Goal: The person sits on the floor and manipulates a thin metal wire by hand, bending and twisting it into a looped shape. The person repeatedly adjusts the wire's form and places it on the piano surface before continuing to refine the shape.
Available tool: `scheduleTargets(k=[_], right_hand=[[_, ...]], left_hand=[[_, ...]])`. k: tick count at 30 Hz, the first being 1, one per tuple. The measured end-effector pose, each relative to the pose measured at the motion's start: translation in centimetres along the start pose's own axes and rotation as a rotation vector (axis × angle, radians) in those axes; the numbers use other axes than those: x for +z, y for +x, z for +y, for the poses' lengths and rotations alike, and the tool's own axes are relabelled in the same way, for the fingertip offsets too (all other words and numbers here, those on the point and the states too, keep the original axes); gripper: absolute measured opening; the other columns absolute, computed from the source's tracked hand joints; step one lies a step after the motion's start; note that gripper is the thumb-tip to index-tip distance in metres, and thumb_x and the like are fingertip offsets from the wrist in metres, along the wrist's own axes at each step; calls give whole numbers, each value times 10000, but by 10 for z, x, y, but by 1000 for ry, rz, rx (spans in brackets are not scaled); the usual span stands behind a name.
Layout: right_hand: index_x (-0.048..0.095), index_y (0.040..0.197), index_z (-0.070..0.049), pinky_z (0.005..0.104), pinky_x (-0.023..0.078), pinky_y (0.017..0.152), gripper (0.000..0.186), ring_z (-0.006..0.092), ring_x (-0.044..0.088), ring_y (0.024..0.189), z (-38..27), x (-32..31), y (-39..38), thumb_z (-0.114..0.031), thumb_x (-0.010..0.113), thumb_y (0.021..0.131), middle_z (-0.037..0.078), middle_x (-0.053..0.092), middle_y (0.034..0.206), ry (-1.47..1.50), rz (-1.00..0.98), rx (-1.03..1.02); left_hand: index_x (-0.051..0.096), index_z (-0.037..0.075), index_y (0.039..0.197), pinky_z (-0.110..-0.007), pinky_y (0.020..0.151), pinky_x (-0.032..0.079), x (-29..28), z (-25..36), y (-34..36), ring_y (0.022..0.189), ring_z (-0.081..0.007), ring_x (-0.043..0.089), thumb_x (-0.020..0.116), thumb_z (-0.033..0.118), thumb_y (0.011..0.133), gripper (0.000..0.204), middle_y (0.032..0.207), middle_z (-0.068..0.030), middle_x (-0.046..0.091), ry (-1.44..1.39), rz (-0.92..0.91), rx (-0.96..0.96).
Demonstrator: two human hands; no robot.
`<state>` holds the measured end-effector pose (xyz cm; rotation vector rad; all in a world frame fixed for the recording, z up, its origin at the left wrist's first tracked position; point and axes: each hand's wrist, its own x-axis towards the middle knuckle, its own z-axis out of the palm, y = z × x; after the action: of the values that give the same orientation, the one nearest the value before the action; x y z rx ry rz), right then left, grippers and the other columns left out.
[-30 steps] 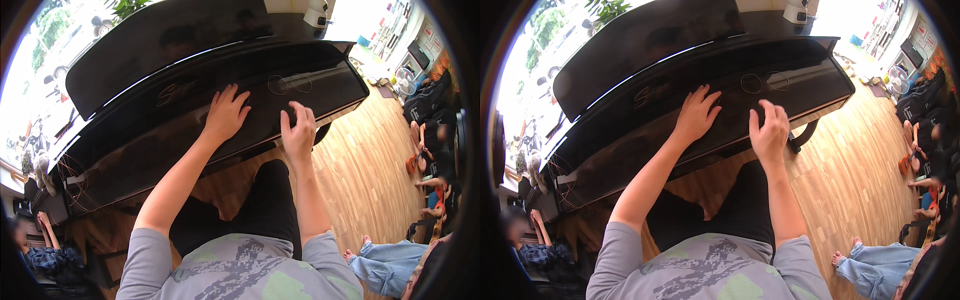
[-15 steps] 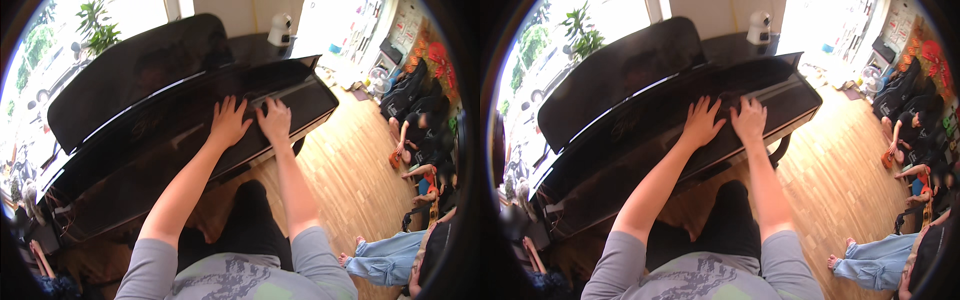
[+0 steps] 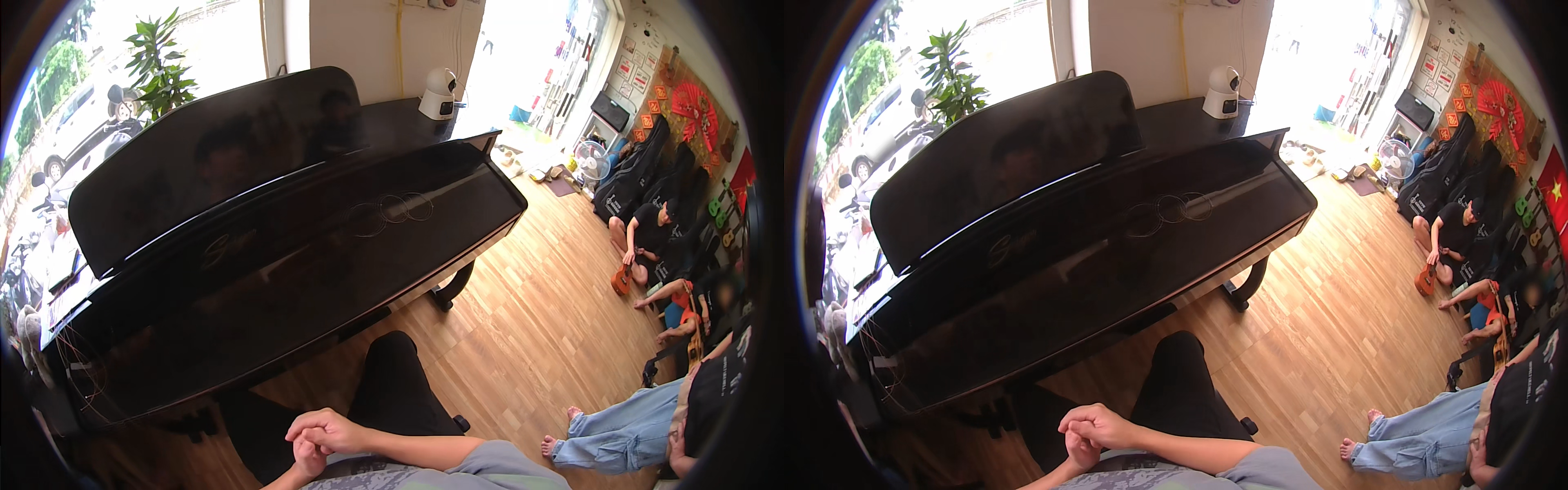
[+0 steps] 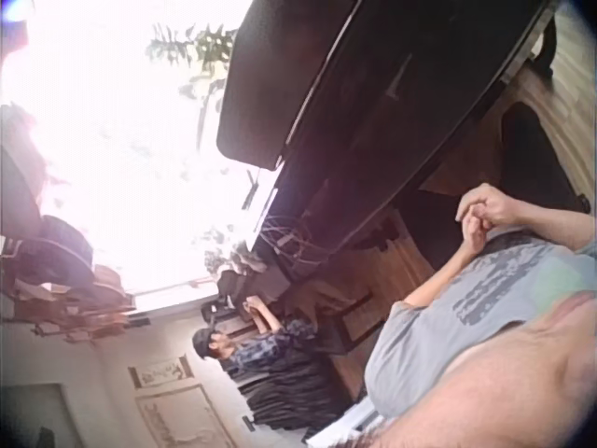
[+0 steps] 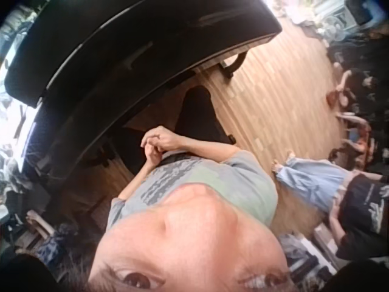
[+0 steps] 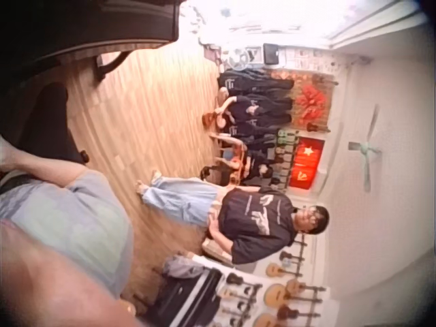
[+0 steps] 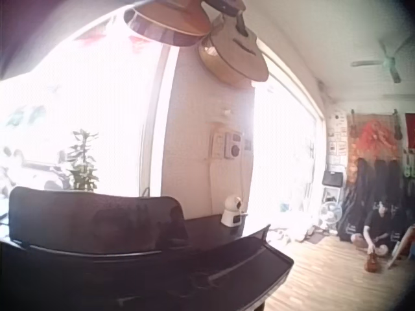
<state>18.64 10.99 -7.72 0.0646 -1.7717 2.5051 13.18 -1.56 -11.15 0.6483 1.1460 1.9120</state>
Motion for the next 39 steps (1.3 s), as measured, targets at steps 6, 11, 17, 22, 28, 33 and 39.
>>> scheduleTargets(k=[6, 11, 17, 22, 28, 33, 39], right_hand=[[622, 772, -11, 321, 448, 571, 210, 266, 556, 627, 1, 39, 29, -181, 591, 891, 98, 571, 685, -562, 291, -440], [536, 646, -39, 348, 387, 504, 225, 256, 484, 557, -19, 61, 38, -131, 598, 842, 79, 475, 603, -642, 260, -590], [528, 644, -35, 354, 382, 493, 177, 262, 478, 547, -32, 64, 63, -82, 494, 811, 95, 495, 628, -571, 258, -807], [564, 1079, 2, 322, 458, 795, 251, 190, 558, 907, -17, 51, 55, -146, 516, 882, 112, 560, 1016, -268, 295, -466], [171, 1500, -228, 386, 448, 934, 824, 186, 524, 1099, -28, -11, 55, -732, 326, 866, 75, 489, 1270, 818, -9, -208], [122, 1495, -376, 449, 442, 904, 926, 209, 507, 1122, -44, -7, 53, -881, 277, 735, 66, 422, 1326, 980, -140, -112], [8, 1501, -363, 473, 490, 842, 1045, 269, 503, 1087, -63, -8, 50, -939, 240, 662, 156, 283, 1379, 899, -66, -115]], left_hand=[[358, -55, 1306, -338, 993, 368, -34, 9, -17, 1182, -214, 471, 435, 678, 852, 866, 1268, -121, 447, 142, -242, 278], [419, -42, 1283, -336, 961, 396, -16, 21, -6, 1137, -205, 503, 424, 623, 903, 765, 1227, -154, 510, 168, -212, 469], [463, -7, 1257, -376, 939, 417, -13, 16, 6, 1094, -256, 536, 451, 633, 885, 741, 1181, -169, 543, 98, -62, 384], [498, 22, 1236, -409, 920, 435, -43, -17, 11, 1057, -297, 564, 473, 642, 871, 720, 1143, -181, 570, -49, 327, 432], [266, 113, 1470, -569, 1095, 234, -50, 103, 21, 1325, -431, 331, 455, 743, 790, 946, 1502, -233, 236, -781, -277, 157], [254, 126, 1481, -633, 1087, 171, -85, 140, 33, 1373, -427, 237, 414, 817, 710, 1047, 1518, -233, 204, -1118, -264, 156], [230, 165, 1488, -599, 1122, 128, -98, 145, 30, 1395, -408, 211, 435, 588, 869, 777, 1516, -230, 210, -943, -385, 207]])
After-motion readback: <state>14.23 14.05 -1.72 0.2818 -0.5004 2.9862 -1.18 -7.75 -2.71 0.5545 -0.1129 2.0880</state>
